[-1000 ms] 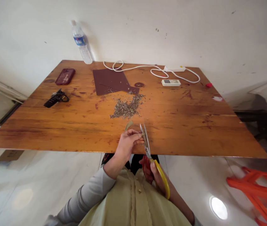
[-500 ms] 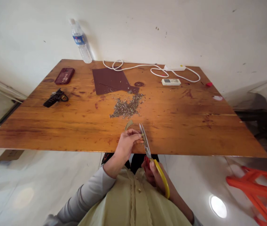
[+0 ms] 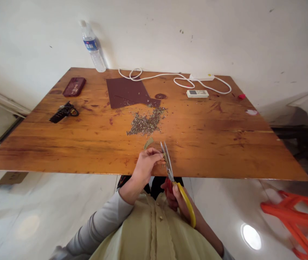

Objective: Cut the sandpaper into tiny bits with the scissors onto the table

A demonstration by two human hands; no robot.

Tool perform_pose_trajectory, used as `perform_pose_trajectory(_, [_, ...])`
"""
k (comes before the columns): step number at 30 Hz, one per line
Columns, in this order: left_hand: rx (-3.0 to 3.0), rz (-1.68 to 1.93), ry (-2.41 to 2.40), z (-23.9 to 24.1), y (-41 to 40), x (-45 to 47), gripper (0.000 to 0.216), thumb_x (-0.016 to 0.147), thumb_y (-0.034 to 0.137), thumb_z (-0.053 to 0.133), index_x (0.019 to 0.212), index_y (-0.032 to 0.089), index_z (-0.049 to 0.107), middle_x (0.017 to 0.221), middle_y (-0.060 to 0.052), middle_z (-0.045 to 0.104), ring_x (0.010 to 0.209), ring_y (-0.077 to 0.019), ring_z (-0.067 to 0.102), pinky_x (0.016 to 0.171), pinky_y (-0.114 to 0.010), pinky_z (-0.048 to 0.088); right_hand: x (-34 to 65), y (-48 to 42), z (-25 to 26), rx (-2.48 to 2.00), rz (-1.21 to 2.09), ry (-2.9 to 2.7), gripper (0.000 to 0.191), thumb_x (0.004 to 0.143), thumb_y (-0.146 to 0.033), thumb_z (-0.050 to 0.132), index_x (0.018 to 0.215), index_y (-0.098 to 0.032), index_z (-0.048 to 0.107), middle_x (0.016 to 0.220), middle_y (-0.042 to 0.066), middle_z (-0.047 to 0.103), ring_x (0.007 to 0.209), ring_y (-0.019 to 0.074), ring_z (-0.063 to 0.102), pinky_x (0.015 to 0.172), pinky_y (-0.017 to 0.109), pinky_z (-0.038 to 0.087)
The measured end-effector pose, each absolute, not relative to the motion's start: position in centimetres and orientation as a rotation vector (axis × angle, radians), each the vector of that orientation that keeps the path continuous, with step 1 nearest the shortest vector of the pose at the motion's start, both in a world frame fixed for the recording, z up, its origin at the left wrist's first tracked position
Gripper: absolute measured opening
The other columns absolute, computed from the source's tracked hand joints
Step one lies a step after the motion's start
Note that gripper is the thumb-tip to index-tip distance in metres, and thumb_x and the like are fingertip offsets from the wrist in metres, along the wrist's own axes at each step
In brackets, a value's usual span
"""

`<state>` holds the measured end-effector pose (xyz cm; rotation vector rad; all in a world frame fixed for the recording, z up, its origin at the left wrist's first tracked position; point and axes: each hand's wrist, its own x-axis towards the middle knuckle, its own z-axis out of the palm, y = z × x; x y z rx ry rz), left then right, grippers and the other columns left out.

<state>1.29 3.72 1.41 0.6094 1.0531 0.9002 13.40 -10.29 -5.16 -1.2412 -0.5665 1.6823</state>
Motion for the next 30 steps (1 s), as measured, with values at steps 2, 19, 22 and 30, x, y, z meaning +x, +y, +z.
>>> perform_pose_trajectory(2, [0.606,0.9,1.052,1.49,3.75,1.31,0.021,0.059,0.016,0.089,0.059,0.016,0.069,0.067,0.001,0.067,0.063,-0.0122,0.065,0.066,-0.027,0.061,13.38,-10.33,-5.1,-1.239,1.702,-0.546,0.079,0.077,-0.097,0.071,0.092,-0.02,0.067,0.06,-0.015,0.026,0.05,0.0069,0.01,0.044,0.023,0.013])
perform_pose_trajectory(19, [0.61,0.897,1.062,1.75,3.74,1.38,0.019,0.061,0.016,0.088,0.062,0.016,0.069,0.068,0.0,0.067,0.064,-0.0127,0.065,0.068,-0.027,0.06,13.39,-9.89,-5.03,-1.242,1.678,-0.616,0.083,0.075,-0.099,0.07,0.095,-0.018,0.071,0.058,-0.013,0.032,0.048,0.0077,0.018,0.043,0.023,0.017])
perform_pose_trajectory(22, [0.618,0.89,1.062,1.75,3.78,1.35,0.02,0.06,0.017,0.088,0.061,0.017,0.069,0.067,0.001,0.066,0.063,-0.0127,0.065,0.067,-0.027,0.06,13.41,-10.08,-4.84,-1.243,1.685,-0.583,0.08,0.077,-0.098,0.07,0.092,-0.019,0.069,0.059,-0.014,0.027,0.048,0.0068,0.013,0.042,0.023,0.015])
perform_pose_trajectory(30, [0.592,0.896,1.048,1.95,3.86,1.4,0.025,0.06,0.019,0.093,0.064,0.017,0.068,0.067,0.001,0.067,0.061,-0.0124,0.065,0.066,-0.027,0.061,13.37,-10.28,-4.85,-1.265,1.669,-0.576,0.076,0.081,-0.096,0.069,0.087,-0.021,0.066,0.057,-0.015,0.022,0.048,0.0071,0.012,0.043,0.024,0.012])
